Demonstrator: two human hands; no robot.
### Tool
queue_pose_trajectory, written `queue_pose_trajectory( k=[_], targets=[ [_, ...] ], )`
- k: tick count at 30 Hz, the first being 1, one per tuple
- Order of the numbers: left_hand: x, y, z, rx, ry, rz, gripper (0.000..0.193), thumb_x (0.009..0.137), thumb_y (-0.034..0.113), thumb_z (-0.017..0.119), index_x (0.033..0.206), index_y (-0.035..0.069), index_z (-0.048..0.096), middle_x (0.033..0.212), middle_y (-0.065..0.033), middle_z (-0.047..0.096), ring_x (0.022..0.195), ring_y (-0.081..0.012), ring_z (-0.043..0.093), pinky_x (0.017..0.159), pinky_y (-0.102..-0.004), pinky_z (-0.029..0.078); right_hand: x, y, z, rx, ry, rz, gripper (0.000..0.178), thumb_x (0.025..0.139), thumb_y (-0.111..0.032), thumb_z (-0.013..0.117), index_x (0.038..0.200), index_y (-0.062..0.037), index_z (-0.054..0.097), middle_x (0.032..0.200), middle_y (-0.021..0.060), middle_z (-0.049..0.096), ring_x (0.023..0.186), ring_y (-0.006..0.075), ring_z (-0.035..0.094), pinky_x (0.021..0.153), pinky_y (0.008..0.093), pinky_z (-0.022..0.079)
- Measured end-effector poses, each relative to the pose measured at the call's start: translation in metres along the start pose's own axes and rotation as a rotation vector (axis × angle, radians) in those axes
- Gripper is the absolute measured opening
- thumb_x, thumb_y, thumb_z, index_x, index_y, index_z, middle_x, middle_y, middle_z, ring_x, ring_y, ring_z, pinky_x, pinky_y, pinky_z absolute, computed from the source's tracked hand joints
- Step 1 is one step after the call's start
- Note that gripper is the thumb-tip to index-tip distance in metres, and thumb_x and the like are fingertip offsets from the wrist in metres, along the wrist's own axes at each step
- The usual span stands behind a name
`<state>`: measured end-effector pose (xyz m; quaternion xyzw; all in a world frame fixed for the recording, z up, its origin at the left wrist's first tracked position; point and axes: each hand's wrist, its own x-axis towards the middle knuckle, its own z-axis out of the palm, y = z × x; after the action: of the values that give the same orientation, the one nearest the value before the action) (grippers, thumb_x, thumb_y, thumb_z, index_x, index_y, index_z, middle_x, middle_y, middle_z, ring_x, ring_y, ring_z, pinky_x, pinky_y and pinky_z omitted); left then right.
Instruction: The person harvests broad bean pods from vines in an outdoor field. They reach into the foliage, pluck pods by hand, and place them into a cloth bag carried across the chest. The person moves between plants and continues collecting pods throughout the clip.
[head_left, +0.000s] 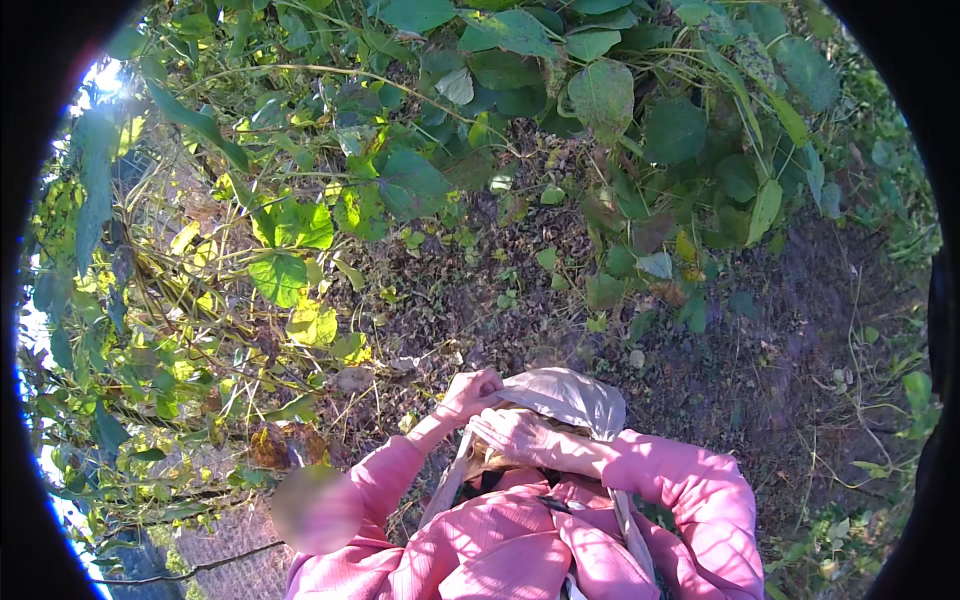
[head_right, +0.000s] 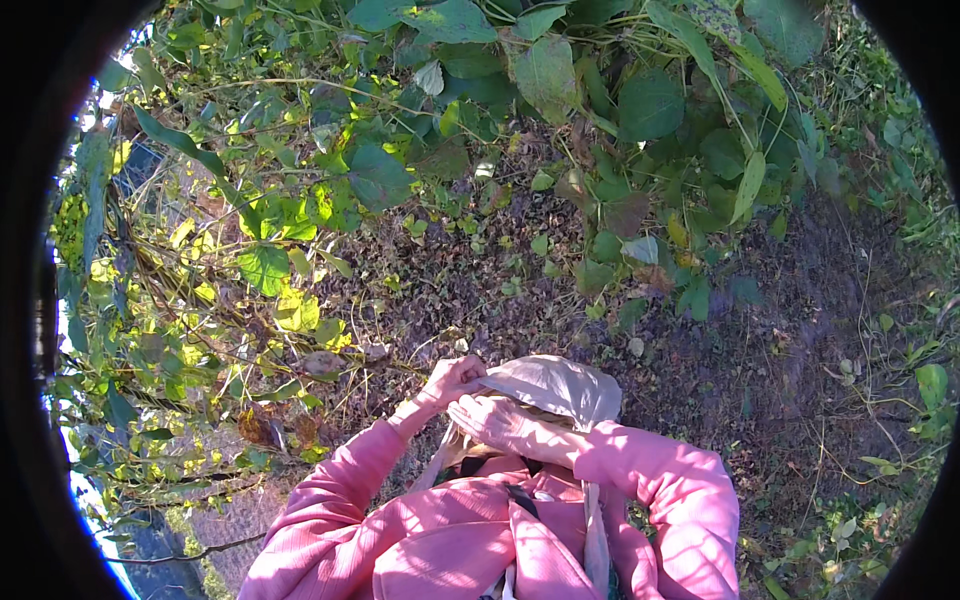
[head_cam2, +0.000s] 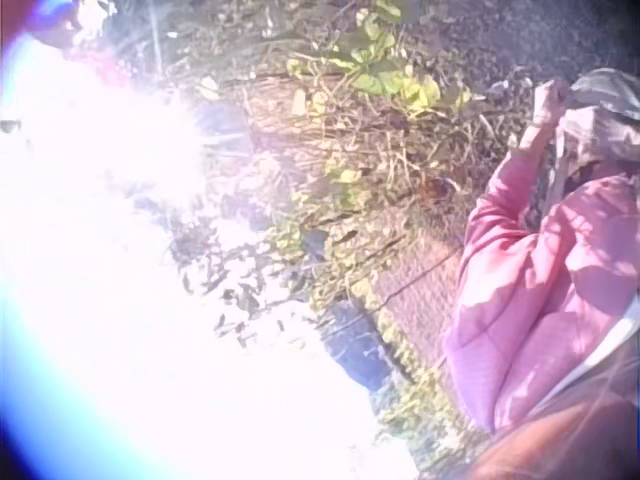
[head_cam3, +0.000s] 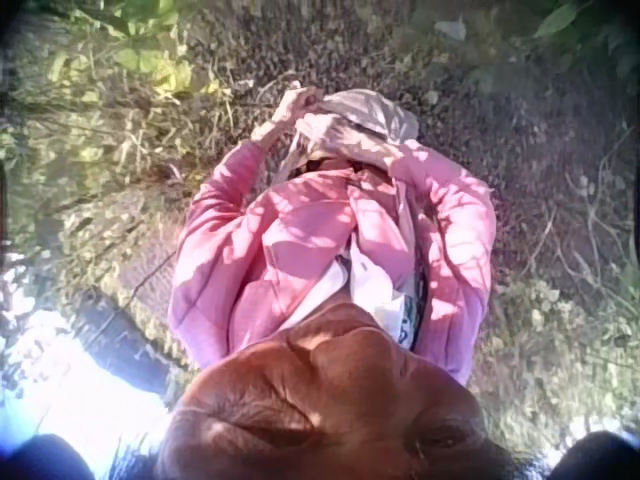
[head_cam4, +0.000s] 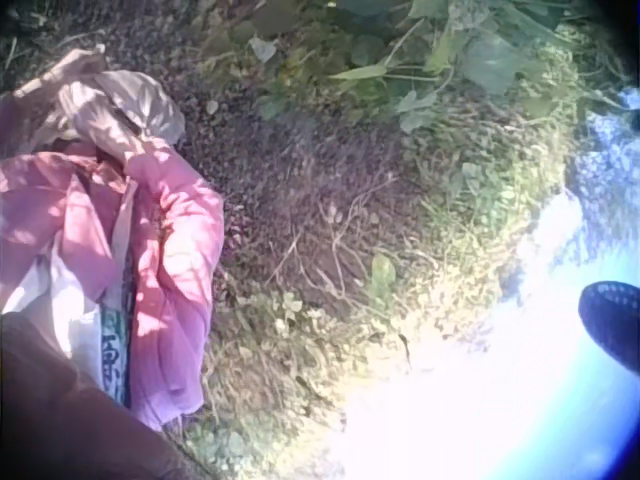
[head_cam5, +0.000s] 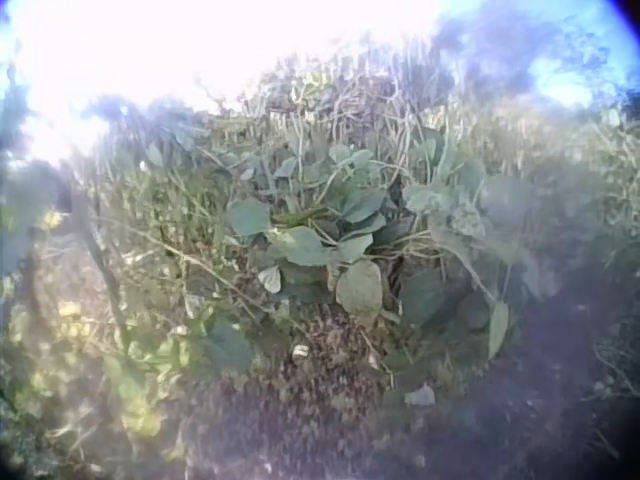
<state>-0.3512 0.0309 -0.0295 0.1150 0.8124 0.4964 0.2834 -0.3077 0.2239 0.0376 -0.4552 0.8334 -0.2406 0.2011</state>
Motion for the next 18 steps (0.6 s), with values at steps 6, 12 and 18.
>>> queue_pose_trajectory(
  k=[6, 12, 18],
  targets=[
    [0.005, 0.031, -0.027, -0.044, -0.027, 0.035, 0.011, 0.081, 0.013, 0.07, 0.084, 0.005, 0.063, 0.066, -0.0004, 0.06, 0.062, -0.0074, 0.055, 0.056, -0.0257, 0.045, 0.001, 0.032, 0.034, -0.135, 0.223, -0.146, 0.043, 0.083, -0.015, 0.052, 0.126, -0.013, 0.048, 0.112, 0.0134, 0.056, 0.106, 0.0335, 0.057, 0.086, 0.0446, 0.05],
    [0.006, 0.066, -0.025, 0.238, 0.041, 0.172, 0.015, 0.074, 0.011, 0.071, 0.082, 0.003, 0.06, 0.064, -0.0036, 0.058, 0.058, -0.0133, 0.055, 0.057, -0.0278, 0.046, 0.019, 0.028, 0.03, -0.185, 0.037, 0.033, 0.035, 0.08, -0.019, 0.056, 0.112, -0.0056, 0.056, 0.115, 0.0132, 0.054, 0.115, 0.0308, 0.05, 0.087, 0.0397, 0.048],
    [0.007, 0.068, -0.027, 0.292, -0.053, 0.048, 0.015, 0.076, 0.01, 0.07, 0.085, 0.005, 0.059, 0.065, -0.0034, 0.059, 0.059, -0.0124, 0.055, 0.055, -0.0288, 0.046, 0.034, 0.029, 0.031, -0.054, -0.049, 0.109, 0.041, 0.073, -0.025, 0.066, 0.106, -0.0016, 0.057, 0.109, 0.0136, 0.056, 0.107, 0.031, 0.055, 0.093, 0.0436, 0.045]
  ],
)
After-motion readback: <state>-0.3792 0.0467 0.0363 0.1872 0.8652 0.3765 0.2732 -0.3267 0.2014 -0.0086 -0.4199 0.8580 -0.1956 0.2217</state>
